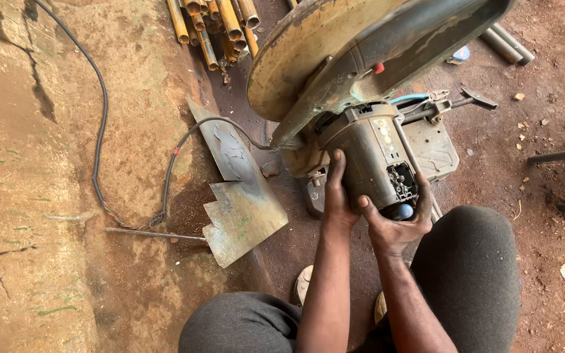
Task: The person sits on the ground and uses a screwdriver to adjust and tighten components on a metal cutting machine. They manipulate the motor housing and blade guard while working on the equipment.
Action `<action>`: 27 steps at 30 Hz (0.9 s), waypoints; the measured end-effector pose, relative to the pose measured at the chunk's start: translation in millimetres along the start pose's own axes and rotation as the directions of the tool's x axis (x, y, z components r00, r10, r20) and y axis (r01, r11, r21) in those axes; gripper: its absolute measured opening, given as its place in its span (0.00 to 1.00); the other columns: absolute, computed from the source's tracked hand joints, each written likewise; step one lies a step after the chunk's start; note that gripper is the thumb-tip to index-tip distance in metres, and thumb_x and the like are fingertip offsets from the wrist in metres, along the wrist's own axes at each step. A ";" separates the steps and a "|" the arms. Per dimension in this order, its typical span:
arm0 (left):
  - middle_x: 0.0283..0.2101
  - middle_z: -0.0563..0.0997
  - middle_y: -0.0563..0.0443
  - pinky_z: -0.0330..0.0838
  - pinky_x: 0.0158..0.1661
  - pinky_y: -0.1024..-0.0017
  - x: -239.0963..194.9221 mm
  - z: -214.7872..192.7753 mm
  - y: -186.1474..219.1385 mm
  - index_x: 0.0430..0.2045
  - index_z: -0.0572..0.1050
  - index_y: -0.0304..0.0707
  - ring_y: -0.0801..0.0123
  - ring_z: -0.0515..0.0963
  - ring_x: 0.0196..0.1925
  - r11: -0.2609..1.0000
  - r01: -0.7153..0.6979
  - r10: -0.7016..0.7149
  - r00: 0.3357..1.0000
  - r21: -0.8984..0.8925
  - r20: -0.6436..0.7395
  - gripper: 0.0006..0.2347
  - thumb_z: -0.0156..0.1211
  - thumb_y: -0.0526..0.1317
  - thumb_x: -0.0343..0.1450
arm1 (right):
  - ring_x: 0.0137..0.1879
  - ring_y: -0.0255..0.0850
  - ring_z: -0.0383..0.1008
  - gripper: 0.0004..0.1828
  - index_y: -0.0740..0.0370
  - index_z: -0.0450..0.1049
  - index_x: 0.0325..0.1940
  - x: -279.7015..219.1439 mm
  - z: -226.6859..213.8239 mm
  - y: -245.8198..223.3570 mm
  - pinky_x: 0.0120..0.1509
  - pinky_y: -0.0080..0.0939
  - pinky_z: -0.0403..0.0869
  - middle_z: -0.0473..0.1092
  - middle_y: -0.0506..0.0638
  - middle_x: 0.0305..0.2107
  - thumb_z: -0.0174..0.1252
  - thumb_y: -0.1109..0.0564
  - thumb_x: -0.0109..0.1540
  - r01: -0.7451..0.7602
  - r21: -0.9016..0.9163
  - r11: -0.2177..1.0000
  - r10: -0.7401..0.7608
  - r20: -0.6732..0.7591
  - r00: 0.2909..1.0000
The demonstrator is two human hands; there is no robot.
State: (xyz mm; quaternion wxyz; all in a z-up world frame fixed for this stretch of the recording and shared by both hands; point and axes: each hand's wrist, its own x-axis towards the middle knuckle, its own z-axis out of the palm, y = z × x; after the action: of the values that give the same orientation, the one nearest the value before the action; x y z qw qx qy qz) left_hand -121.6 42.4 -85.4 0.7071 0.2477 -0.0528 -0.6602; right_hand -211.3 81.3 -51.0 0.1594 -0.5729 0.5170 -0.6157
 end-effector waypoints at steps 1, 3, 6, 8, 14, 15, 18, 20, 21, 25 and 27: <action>0.57 0.70 0.34 0.81 0.51 0.60 2.1 -1.5 1.2 0.72 0.55 0.29 0.56 0.79 0.55 0.999 0.028 -0.027 0.999 -0.038 0.023 0.44 0.59 0.66 0.71 | 0.62 0.50 0.77 0.55 0.73 0.63 0.72 0.5 0.5 0.7 0.72 0.50 0.80 0.72 0.63 0.58 0.77 0.34 0.54 0.049 -0.018 0.999 -0.049 0.007 0.999; 0.58 0.70 0.32 0.81 0.50 0.62 5.4 -4.8 3.3 0.73 0.55 0.25 0.53 0.77 0.56 0.999 0.024 -0.021 0.998 -0.048 0.062 0.44 0.59 0.66 0.73 | 0.64 0.51 0.78 0.57 0.72 0.61 0.73 1.0 0.8 3.9 0.70 0.50 0.82 0.71 0.64 0.59 0.76 0.34 0.54 0.146 -0.057 0.988 -0.145 0.028 0.989; 0.57 0.70 0.29 0.82 0.46 0.62 5.8 -9.0 2.5 0.72 0.54 0.22 0.49 0.76 0.55 1.000 0.002 -0.002 0.998 -0.006 0.064 0.46 0.59 0.67 0.73 | 0.63 0.51 0.79 0.58 0.73 0.59 0.73 -3.5 -1.0 9.5 0.69 0.51 0.82 0.71 0.66 0.59 0.77 0.36 0.54 0.198 -0.096 0.975 -0.193 0.065 0.979; 0.58 0.70 0.32 0.85 0.47 0.62 8.9 -8.9 6.9 0.70 0.54 0.30 0.51 0.77 0.58 0.996 0.081 -0.081 0.997 -0.030 0.008 0.46 0.58 0.67 0.65 | 0.64 0.52 0.78 0.57 0.72 0.58 0.73 -5.8 0.7 11.9 0.69 0.52 0.82 0.71 0.66 0.59 0.78 0.36 0.54 0.183 -0.111 0.977 -0.176 0.062 0.982; 0.58 0.65 0.26 0.85 0.49 0.60 8.6 -2.0 20.2 0.71 0.51 0.27 0.46 0.74 0.61 0.988 0.038 -0.049 0.996 0.147 0.072 0.48 0.59 0.67 0.65 | 0.63 0.50 0.79 0.57 0.69 0.61 0.73 -5.5 7.0 16.5 0.69 0.50 0.83 0.72 0.64 0.58 0.76 0.34 0.52 0.091 -0.133 0.987 -0.089 0.019 0.996; 0.58 0.66 0.27 0.84 0.49 0.60 7.2 -1.2 19.8 0.71 0.51 0.27 0.47 0.74 0.62 0.988 0.031 -0.041 0.997 0.152 0.060 0.48 0.59 0.67 0.65 | 0.65 0.50 0.79 0.57 0.69 0.62 0.73 -7.2 5.6 16.0 0.71 0.50 0.83 0.72 0.64 0.59 0.75 0.34 0.51 0.048 -0.128 0.991 -0.048 0.001 0.999; 0.59 0.68 0.28 0.83 0.50 0.61 10.3 2.4 23.9 0.71 0.51 0.27 0.50 0.76 0.61 0.988 0.009 -0.017 0.999 0.151 0.048 0.48 0.60 0.67 0.66 | 0.66 0.52 0.76 0.58 0.71 0.61 0.73 -8.6 6.9 11.3 0.72 0.51 0.80 0.70 0.65 0.59 0.78 0.35 0.52 -0.028 -0.109 0.994 0.031 0.032 0.999; 0.58 0.69 0.29 0.83 0.49 0.62 10.1 3.4 24.6 0.71 0.52 0.25 0.51 0.77 0.59 0.992 0.015 -0.022 0.998 0.126 0.056 0.48 0.61 0.67 0.67 | 0.69 0.53 0.73 0.58 0.72 0.59 0.74 -9.6 6.4 7.3 0.76 0.53 0.77 0.68 0.66 0.62 0.78 0.35 0.54 0.029 -0.099 0.995 -0.025 0.035 0.999; 0.58 0.70 0.29 0.84 0.49 0.63 9.7 3.4 25.4 0.71 0.52 0.25 0.51 0.77 0.59 0.992 0.031 -0.036 0.999 0.125 0.032 0.48 0.62 0.66 0.66 | 0.71 0.54 0.71 0.59 0.72 0.57 0.75 -9.4 6.4 5.4 0.77 0.53 0.75 0.67 0.66 0.64 0.78 0.36 0.55 0.059 -0.093 0.994 -0.056 0.039 0.998; 0.54 0.68 0.30 0.84 0.42 0.63 11.4 3.4 31.1 0.70 0.54 0.27 0.51 0.78 0.51 0.965 -0.063 0.045 0.996 0.256 0.075 0.47 0.62 0.66 0.65 | 0.71 0.54 0.72 0.59 0.72 0.59 0.75 -6.5 7.3 -2.6 0.77 0.54 0.75 0.67 0.66 0.64 0.77 0.35 0.53 -0.094 -0.024 0.995 0.096 0.054 0.994; 0.53 0.67 0.30 0.83 0.41 0.61 11.9 1.0 28.0 0.71 0.56 0.27 0.50 0.77 0.50 0.957 -0.108 0.070 0.986 0.268 0.150 0.46 0.63 0.66 0.67 | 0.72 0.55 0.70 0.59 0.72 0.60 0.76 -5.8 4.1 -3.3 0.77 0.55 0.73 0.66 0.67 0.66 0.78 0.35 0.54 -0.229 0.024 0.973 0.226 0.083 0.971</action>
State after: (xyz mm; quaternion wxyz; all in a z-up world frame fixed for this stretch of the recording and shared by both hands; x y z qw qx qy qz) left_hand -95.1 30.8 -75.8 0.6895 0.2944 -0.2040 -0.6296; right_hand -204.7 85.4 -52.2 0.2590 -0.5313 0.5620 -0.5787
